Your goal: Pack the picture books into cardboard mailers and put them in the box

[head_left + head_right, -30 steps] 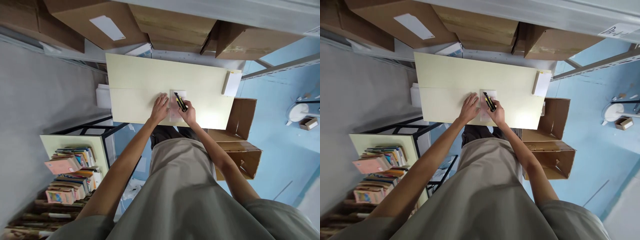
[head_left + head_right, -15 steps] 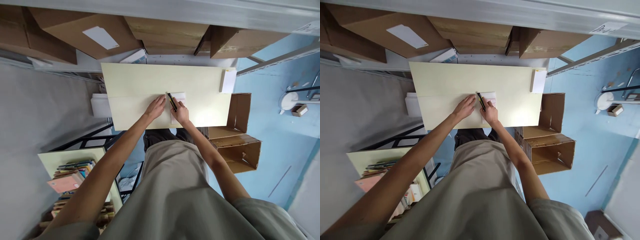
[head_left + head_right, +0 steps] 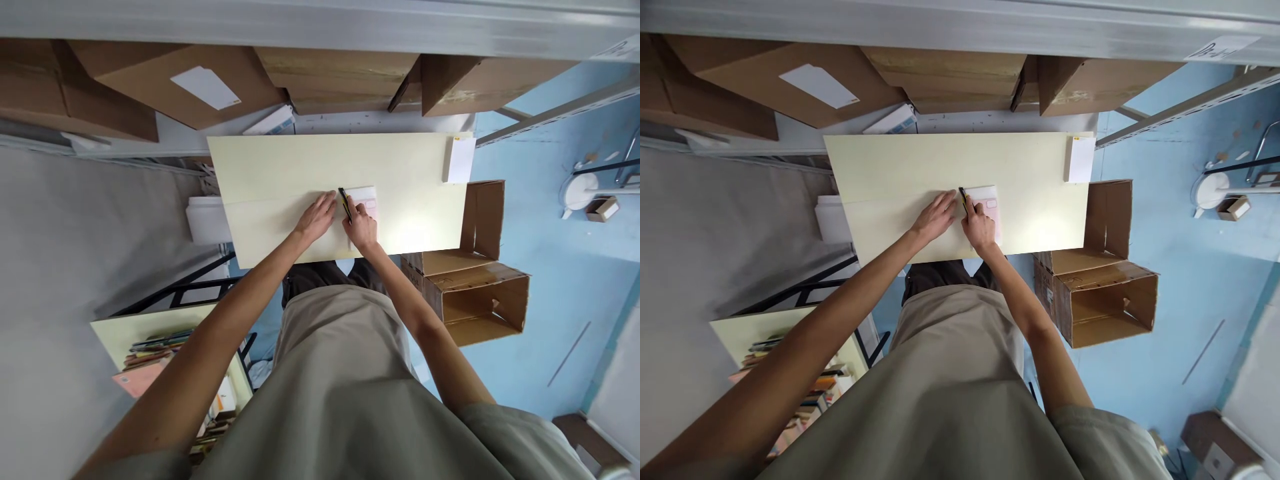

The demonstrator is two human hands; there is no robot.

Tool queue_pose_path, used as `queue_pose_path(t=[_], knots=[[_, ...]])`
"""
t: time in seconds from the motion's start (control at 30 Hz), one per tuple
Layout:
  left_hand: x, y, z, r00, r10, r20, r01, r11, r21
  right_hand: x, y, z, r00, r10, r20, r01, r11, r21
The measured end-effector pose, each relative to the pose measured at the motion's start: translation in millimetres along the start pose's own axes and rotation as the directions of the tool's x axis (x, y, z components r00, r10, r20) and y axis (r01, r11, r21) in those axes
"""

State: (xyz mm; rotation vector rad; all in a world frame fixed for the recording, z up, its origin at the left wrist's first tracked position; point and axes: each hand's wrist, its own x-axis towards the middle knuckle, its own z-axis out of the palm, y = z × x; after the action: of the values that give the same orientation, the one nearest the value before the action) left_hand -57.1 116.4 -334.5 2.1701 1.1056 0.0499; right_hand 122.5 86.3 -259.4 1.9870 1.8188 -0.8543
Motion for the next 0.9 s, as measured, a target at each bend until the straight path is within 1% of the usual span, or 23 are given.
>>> queue_pose_path(t=[0.23, 0.43, 0.6, 0.77, 0.9], knots=[[0.5, 4.6, -9.3, 1.0, -0.01, 0.001, 0.009, 1.0, 0.022, -7.3, -3.8, 10.2, 1.0, -0.018, -0.003, 0.018, 0.998, -0.064], [0.9, 9.5, -12.5, 0.999, -0.031, 0.025, 0.031, 0.999, 0.035, -33.9, -5.2, 5.8, 0.995, -0.02, 0.094, 0.033, 0.99, -0.137], [3.1, 11.2, -12.4, 0.997, -0.059, 0.039, 0.059, 0.998, 0.022, -62.7, 2.0, 8.6, 0.982, -0.035, 0.183, 0.068, 0.982, -0.175], [6.7, 12.2, -8.6, 0.995, -0.094, 0.042, 0.094, 0.995, -0.014, -94.9, 10.1, 9.0, 0.952, -0.06, 0.301, 0.114, 0.98, -0.165], [9.0, 16.5, -6.0, 0.99, -0.136, 0.029, 0.137, 0.99, -0.04, -114.3, 20.5, 1.7, 0.896, -0.12, 0.428, 0.188, 0.975, -0.119]])
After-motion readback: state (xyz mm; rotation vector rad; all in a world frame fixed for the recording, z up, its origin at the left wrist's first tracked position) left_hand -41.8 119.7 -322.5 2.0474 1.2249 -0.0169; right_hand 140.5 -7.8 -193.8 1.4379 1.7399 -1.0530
